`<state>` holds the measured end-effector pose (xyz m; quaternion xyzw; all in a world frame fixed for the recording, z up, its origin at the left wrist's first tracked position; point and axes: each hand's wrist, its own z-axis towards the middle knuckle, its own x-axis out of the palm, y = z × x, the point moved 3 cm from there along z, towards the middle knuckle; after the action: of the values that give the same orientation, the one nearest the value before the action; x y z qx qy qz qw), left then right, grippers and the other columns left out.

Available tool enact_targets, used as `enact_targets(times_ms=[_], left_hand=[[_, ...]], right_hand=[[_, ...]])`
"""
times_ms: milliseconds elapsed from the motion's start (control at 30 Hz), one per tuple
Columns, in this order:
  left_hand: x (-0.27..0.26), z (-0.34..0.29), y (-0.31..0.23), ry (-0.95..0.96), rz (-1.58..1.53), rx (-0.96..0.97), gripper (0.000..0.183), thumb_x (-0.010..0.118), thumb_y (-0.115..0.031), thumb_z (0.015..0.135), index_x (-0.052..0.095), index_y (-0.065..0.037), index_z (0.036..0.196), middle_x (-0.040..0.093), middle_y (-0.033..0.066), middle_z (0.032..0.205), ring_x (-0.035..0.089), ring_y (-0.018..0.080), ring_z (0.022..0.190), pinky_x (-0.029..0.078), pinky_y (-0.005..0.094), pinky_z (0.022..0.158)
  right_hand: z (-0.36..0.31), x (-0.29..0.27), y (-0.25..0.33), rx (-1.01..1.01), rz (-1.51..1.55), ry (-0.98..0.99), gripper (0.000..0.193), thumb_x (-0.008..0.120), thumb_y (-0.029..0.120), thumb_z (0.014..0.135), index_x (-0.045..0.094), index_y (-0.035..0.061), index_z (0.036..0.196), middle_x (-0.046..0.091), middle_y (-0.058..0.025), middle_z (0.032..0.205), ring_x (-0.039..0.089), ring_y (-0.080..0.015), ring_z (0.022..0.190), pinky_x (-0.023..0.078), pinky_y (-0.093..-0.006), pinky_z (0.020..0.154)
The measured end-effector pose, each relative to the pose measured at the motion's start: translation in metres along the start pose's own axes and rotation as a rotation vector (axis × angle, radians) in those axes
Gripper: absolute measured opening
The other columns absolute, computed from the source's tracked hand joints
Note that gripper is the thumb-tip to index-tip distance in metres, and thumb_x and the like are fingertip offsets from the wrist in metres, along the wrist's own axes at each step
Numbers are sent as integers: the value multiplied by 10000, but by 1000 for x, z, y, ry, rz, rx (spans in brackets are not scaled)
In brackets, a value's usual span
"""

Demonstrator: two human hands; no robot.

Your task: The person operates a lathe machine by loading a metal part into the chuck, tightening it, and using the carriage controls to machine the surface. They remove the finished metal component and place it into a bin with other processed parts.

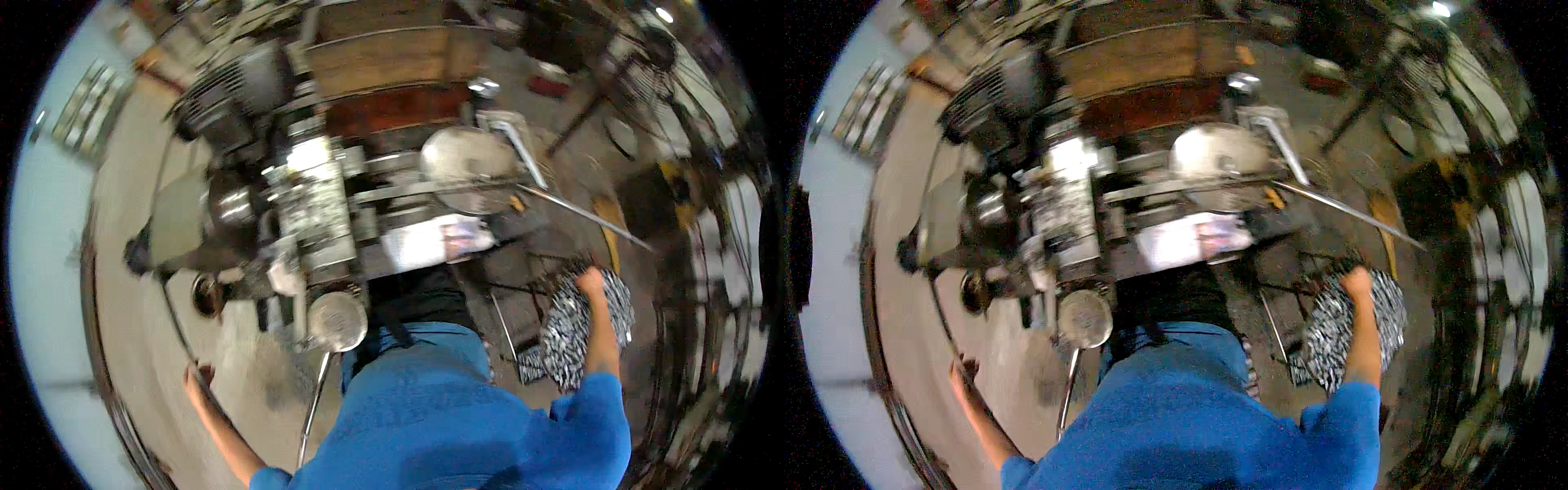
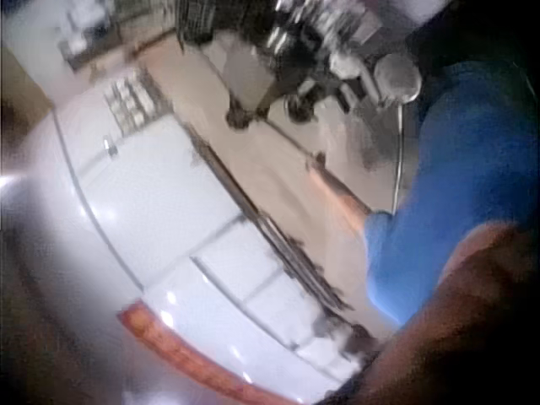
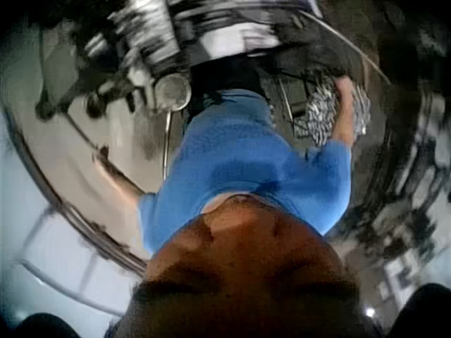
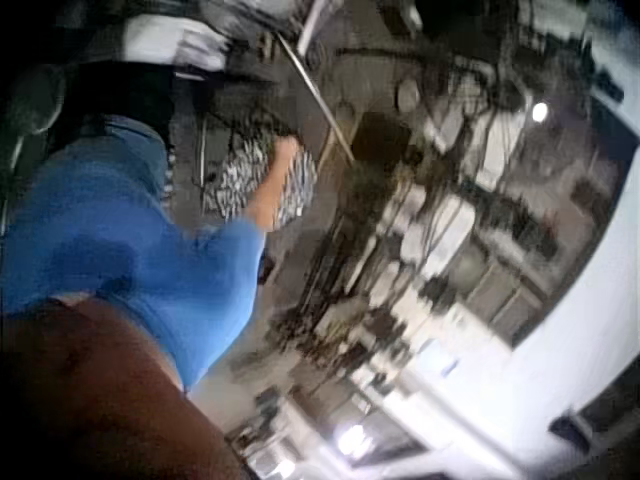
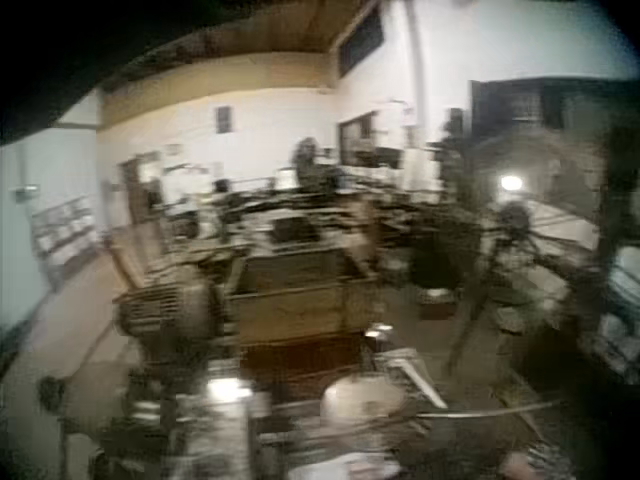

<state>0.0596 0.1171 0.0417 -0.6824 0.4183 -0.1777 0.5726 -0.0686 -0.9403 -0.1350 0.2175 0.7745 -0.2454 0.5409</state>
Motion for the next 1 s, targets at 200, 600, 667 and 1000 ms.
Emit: enact_targets(times_ms=[200,600,667,1000], left_hand=[[-25,-29,8,-10,8,22,308,518,-268,886,565,9,1013,633,168,735,638,251,624,551,350,601],[2,-50,-17,-125,58,23,377,518,-264,895,547,85,1034,625,143,693,631,209,573,514,287,531],[-2,-46,-14,-112,82,18,352,505,-265,903,553,59,1032,627,144,700,634,220,582,519,304,542],[-39,-75,7,-141,620,366,338,462,-243,930,588,63,1000,586,83,640,585,152,556,460,288,534]], right_hand=[[-13,-18,15,9,209,-304,242,656,200,617,614,-12,728,616,-228,759,611,-375,716,503,-437,654],[-104,-205,167,-650,2147,-140,385,502,279,878,594,-81,981,552,-215,1138,575,-375,1001,465,-498,896],[-109,-253,242,-648,2198,-23,307,513,247,855,620,-33,918,602,-170,1059,566,-325,1013,489,-489,864],[-217,-400,576,-1673,1126,321,412,500,35,561,677,-19,929,588,-182,1132,613,-312,922,494,-374,816]])
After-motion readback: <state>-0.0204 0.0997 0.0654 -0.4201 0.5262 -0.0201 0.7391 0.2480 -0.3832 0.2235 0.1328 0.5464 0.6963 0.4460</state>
